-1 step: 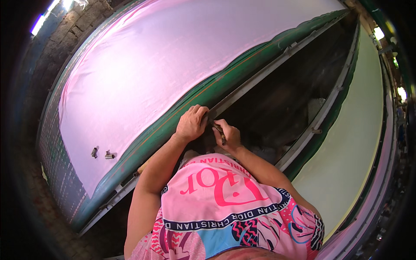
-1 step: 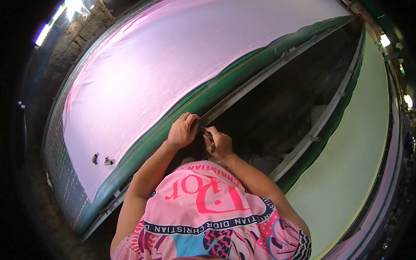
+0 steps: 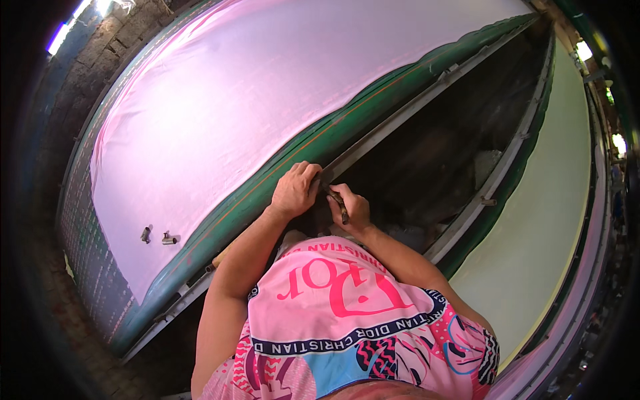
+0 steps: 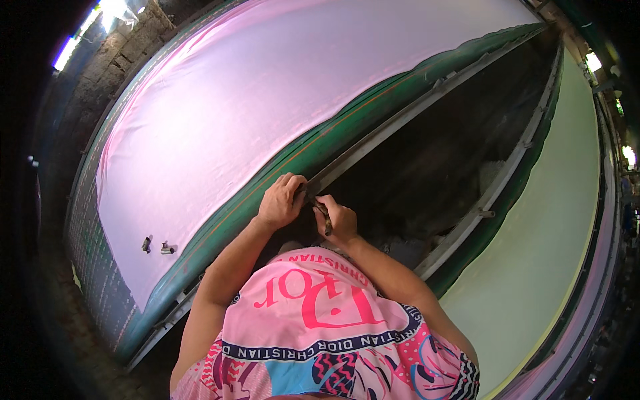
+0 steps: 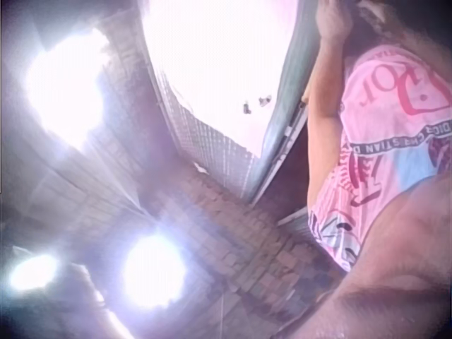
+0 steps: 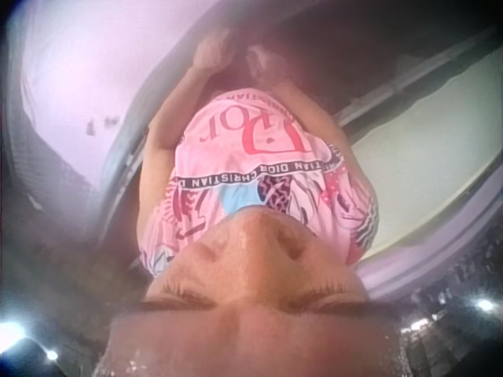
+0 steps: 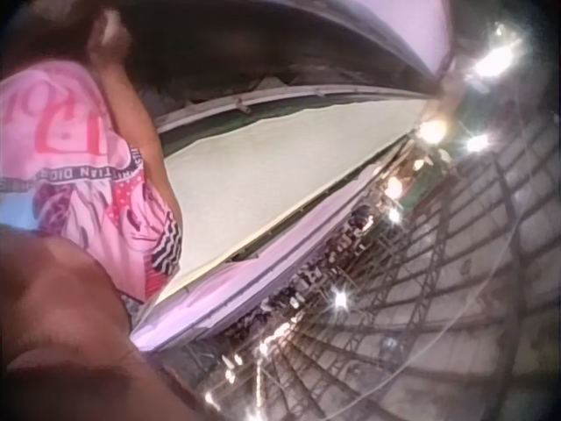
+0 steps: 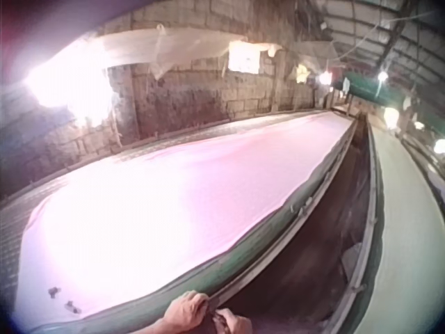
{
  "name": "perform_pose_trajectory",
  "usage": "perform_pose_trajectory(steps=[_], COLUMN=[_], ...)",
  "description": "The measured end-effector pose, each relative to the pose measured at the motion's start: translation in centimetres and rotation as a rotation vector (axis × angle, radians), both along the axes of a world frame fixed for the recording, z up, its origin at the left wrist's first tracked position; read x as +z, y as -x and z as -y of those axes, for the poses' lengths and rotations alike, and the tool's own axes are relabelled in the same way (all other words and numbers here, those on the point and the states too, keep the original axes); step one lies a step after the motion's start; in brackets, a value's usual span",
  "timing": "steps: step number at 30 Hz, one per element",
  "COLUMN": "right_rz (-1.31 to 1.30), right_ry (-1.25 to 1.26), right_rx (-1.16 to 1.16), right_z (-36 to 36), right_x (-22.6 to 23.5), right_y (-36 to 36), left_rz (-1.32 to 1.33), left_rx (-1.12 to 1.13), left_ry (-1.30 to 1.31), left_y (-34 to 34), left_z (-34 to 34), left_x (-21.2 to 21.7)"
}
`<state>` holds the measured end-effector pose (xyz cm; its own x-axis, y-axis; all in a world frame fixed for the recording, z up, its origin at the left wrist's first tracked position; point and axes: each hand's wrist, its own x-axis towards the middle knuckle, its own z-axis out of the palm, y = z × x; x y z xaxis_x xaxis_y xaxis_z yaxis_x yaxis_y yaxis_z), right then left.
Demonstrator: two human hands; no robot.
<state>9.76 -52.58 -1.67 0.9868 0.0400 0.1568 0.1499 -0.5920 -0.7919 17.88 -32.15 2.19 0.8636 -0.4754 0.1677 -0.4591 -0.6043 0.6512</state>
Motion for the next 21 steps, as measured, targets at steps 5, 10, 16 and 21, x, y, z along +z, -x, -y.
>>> perform_pose_trajectory(steps=[5,10,16,21], right_rz=[-0.041,-0.242,-0.659,-0.431], right_ry=[-0.132,-0.622,-0.991,-0.708], right_rx=[-0.018,-0.049,-0.119,-0.009], right_z=[0.1,-0.1,0.4,1.2], right_x=[-1.9,-4.1,-2.8,-1.9], right_y=[0.1,-0.2,-0.7,-1.9], left_rz=[-0.010,-0.025,-0.037,-0.054], left_rx=[-0.008,-0.024,-0.033,0.105], left_ry=[0.014,0.009,-0.003,-0.058], left_y=[-0.5,-1.0,-1.2,-0.1], left_z=[0.3,0.5,0.1,-0.2], left_x=[-0.1,-0.3,-0.1,0.4])
